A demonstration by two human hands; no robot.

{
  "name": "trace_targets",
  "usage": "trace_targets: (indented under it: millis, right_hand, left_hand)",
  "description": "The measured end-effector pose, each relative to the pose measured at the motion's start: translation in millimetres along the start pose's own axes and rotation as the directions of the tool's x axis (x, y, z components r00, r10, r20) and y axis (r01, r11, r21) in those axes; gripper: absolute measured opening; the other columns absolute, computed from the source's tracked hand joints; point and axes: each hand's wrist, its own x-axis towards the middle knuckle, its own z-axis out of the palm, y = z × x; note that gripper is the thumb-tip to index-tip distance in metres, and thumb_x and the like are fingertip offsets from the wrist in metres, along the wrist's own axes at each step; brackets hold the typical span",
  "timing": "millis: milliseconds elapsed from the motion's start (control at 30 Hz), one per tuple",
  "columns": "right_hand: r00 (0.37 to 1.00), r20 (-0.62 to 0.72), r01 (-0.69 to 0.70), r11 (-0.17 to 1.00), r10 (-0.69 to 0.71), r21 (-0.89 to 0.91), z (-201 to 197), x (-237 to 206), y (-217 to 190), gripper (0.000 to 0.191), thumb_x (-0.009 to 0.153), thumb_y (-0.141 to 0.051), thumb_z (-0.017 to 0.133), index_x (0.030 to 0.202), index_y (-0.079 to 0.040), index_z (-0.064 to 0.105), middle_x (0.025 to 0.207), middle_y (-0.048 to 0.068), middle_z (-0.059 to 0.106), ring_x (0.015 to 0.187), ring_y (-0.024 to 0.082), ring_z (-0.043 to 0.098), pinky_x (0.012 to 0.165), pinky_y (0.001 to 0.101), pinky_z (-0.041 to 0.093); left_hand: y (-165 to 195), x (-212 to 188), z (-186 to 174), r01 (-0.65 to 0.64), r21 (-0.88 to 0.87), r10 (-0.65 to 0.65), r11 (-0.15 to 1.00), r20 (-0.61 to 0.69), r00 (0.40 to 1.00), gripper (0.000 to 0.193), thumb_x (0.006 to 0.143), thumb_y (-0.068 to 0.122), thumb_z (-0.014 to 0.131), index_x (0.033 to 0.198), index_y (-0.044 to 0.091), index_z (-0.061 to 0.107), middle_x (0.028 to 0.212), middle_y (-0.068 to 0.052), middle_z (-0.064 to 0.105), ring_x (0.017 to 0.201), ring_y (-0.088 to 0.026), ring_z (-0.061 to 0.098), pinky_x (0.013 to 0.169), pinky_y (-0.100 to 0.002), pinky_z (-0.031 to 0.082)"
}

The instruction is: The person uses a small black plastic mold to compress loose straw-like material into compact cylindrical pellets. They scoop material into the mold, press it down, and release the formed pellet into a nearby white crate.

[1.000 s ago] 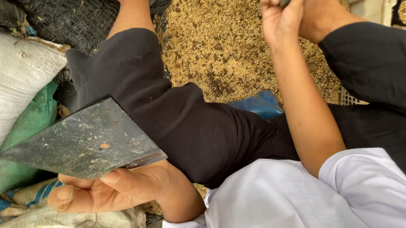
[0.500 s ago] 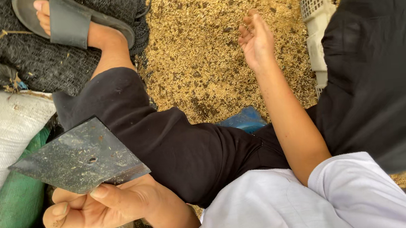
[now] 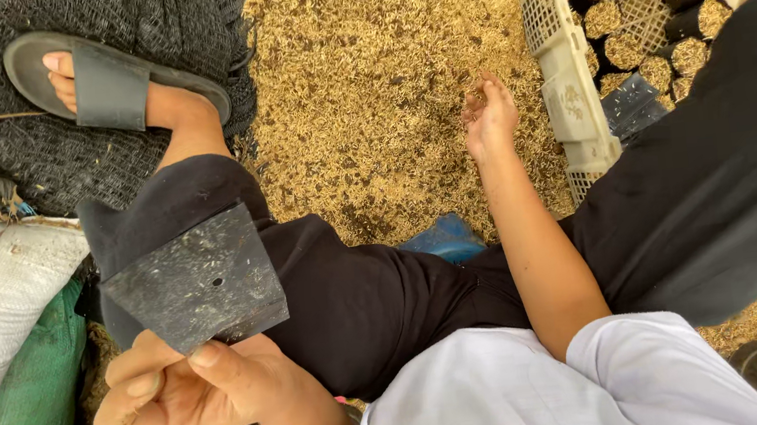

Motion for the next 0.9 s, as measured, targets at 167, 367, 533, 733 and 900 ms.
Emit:
trace_targets:
  millis: [167, 367, 533, 733, 900]
  right_hand:
    - [0.998, 0.060, 0.025, 0.997, -0.021, -0.067, 15.0, -2.4, 9.1, 0.020, 0.100, -0.009, 0.051, 0.117, -0.008, 0.063, 0.095, 0.005, 0.064, 0.071, 0.011, 0.058, 0.059, 0.0223, 0.050]
    - [0.822, 0.432, 0.557, 0.361, -0.372, -0.748, 21.5, -5.2, 37.2, 0.021, 0.096, -0.004, 0.055, 0.116, -0.003, 0.061, 0.101, 0.008, 0.063, 0.068, 0.013, 0.058, 0.056, 0.0267, 0.048]
    - [0.393, 0.919, 0.716, -0.636, 0.025, -0.289, -7.7, -60.6, 110.3, 0.017, 0.082, -0.008, 0.059, 0.098, -0.013, 0.058, 0.091, 0.005, 0.055, 0.084, 0.023, 0.057, 0.068, 0.0403, 0.045]
    - [0.029, 0.988, 0.871, -0.489, 0.150, 0.049, -40.1, -161.9, 166.2, 0.022, 0.102, -0.030, 0.060, 0.112, -0.011, 0.060, 0.102, 0.006, 0.054, 0.087, 0.023, 0.053, 0.074, 0.0384, 0.042]
    - [0.124, 0.988, 0.927, -0.366, 0.093, -0.082, -35.4, -199.6, 90.4, 0.049, 0.084, -0.037, 0.059, 0.123, -0.007, 0.060, 0.119, 0.011, 0.057, 0.105, 0.027, 0.057, 0.088, 0.0416, 0.041]
  left_hand:
    - [-2.3, -6.9, -2.9, -0.006, 0.037, 0.006, 0.999, 0.013, 1.000, 0.036, 0.102, 0.021, 0.074, 0.115, 0.013, 0.041, 0.095, -0.004, 0.052, 0.084, -0.011, 0.056, 0.075, -0.020, 0.045]
    - [-12.3, -12.6, -14.0, -0.030, 0.124, 0.022, 0.992, 0.066, 0.998, 0.038, 0.102, 0.020, 0.075, 0.112, 0.012, 0.039, 0.096, -0.005, 0.054, 0.082, -0.012, 0.058, 0.074, -0.021, 0.047]
    - [-33.4, -24.8, -20.1, 0.157, 0.078, -0.163, 0.984, 0.084, 0.983, 0.036, 0.108, 0.017, 0.076, 0.120, 0.005, 0.045, 0.102, -0.008, 0.057, 0.084, -0.012, 0.053, 0.080, -0.021, 0.046]
    - [-21.9, -31.9, -10.3, 0.178, -0.058, -0.173, 0.982, 0.084, 0.981, 0.031, 0.104, 0.014, 0.075, 0.118, 0.009, 0.048, 0.103, -0.002, 0.054, 0.086, -0.009, 0.054, 0.081, -0.021, 0.047]
    - [-0.8, -42.1, 18.5, 0.336, -0.274, -0.292, 0.901, 0.190, 0.937, 0.031, 0.102, 0.010, 0.074, 0.119, 0.011, 0.049, 0.098, -0.006, 0.061, 0.085, -0.009, 0.061, 0.084, -0.023, 0.054]
